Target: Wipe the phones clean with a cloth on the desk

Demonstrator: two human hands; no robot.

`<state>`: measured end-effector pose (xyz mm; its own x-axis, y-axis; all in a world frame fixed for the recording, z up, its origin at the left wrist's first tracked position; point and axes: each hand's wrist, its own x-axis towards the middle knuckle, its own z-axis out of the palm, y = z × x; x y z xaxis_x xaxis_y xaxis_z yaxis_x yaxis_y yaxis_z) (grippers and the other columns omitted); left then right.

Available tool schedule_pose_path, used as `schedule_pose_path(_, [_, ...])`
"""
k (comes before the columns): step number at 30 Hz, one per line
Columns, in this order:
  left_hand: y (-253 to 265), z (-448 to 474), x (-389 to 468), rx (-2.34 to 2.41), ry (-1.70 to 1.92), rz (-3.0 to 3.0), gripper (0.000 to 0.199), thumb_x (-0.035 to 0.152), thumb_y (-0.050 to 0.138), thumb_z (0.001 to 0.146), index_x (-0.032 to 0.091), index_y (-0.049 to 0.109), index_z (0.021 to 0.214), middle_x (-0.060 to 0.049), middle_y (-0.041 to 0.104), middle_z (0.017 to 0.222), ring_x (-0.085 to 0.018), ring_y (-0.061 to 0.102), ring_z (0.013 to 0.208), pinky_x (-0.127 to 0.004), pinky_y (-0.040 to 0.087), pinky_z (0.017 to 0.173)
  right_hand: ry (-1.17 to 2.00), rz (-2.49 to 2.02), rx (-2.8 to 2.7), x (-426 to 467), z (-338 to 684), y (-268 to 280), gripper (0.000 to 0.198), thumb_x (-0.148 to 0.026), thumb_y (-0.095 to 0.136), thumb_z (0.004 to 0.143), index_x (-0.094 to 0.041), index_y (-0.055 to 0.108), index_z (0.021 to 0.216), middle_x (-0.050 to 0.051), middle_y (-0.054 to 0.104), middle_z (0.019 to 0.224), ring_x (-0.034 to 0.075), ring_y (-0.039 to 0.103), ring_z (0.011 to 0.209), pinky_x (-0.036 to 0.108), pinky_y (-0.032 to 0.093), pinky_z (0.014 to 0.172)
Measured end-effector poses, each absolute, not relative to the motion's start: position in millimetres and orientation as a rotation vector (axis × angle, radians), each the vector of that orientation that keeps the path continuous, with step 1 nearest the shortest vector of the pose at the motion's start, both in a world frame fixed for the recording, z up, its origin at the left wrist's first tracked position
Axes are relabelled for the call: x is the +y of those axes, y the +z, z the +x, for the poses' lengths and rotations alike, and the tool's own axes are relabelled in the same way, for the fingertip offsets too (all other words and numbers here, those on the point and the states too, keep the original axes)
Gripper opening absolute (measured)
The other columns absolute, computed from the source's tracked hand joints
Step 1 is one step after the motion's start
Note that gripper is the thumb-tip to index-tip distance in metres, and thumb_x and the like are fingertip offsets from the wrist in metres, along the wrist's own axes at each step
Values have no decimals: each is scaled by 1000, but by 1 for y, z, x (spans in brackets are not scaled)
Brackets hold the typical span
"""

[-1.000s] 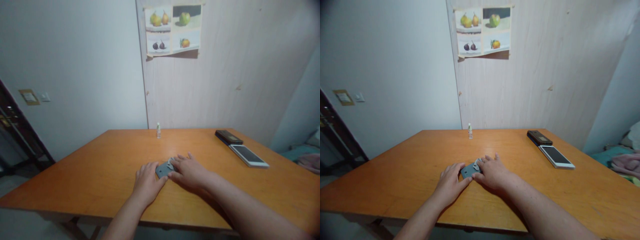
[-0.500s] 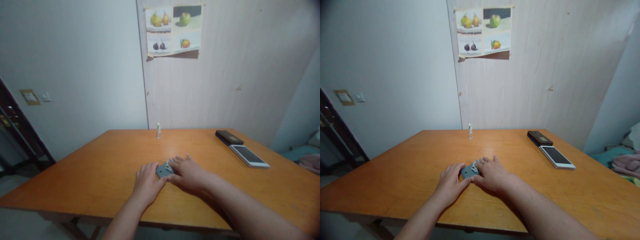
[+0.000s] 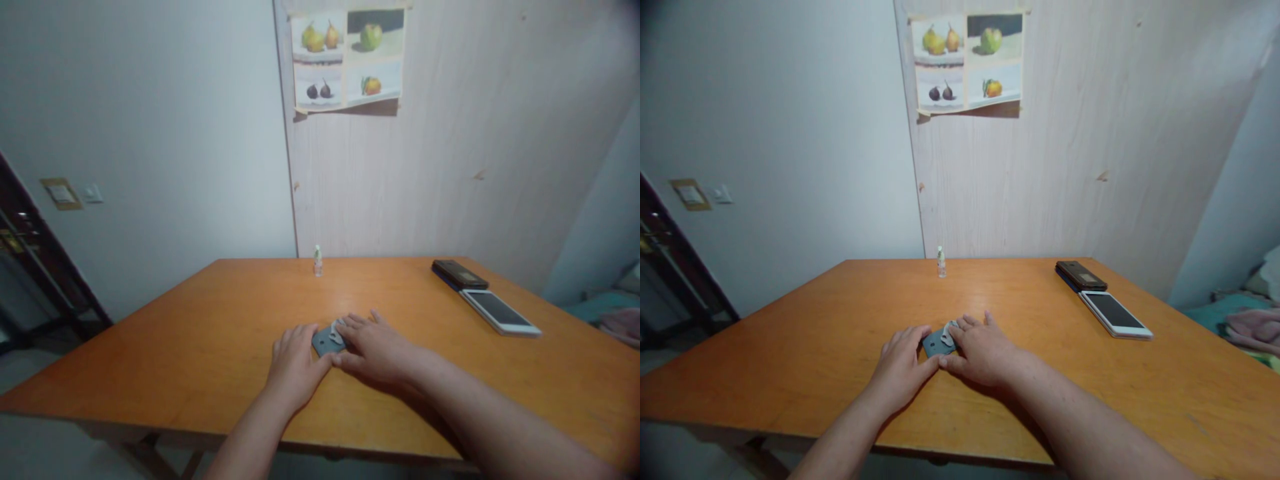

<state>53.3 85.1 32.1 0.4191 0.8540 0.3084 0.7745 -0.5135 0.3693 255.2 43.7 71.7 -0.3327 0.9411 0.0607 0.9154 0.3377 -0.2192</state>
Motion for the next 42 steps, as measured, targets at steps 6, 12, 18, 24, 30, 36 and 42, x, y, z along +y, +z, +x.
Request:
schedule_pose_path(6, [33,53,85,1440,693,2492,48,52,62,85,25,58,124,-7,65,122,-29,55,116,-39,40,95,144,-1876,-2329,48,259,70,65,-65,41,94,-22,53,141,18,53,145,41,36,141,72,9,112])
schedule_pose_path(12, [32,53,86,1453,677,2479,51,54,63,84,25,58,126,-8,65,122,-30,54,117,-39,40,96,201,-1747,-2405,45,257,70,69,-69,41,92,-24,49,144,17,49,149,38,36,142,68,11,114])
schedule_pose_path(18, [29,52,87,1431,721,2496,48,52,63,84,26,58,124,-7,65,122,-29,55,115,-40,40,95,149,-1907,-2319,49,259,69,66,-65,40,94,-22,51,143,18,50,148,41,35,142,72,8,112])
schedule_pose_path(24, [31,54,86,1443,699,2485,49,52,64,84,25,58,124,-8,65,122,-29,55,116,-39,40,96,189,-1764,-2397,46,256,70,68,-69,42,92,-24,51,142,17,51,147,39,39,139,70,12,113])
schedule_pose_path(30, [33,53,85,1459,673,2477,49,54,62,85,26,58,125,-8,64,124,-30,54,117,-40,40,97,215,-1811,-2380,45,257,72,69,-70,41,92,-26,49,145,15,49,149,40,35,142,69,10,113])
schedule_pose_path(36, [30,52,86,1427,724,2498,48,51,63,85,24,58,124,-7,66,121,-29,55,115,-40,40,95,208,-1774,-2393,45,257,70,70,-71,40,91,-25,50,143,16,50,148,40,36,141,70,10,113])
schedule_pose_path(42, [29,52,87,1431,725,2512,50,55,62,85,25,57,124,-7,65,121,-30,55,115,-39,40,95,176,-1784,-2375,46,258,67,70,-72,40,91,-26,50,143,15,51,148,41,37,141,70,10,113])
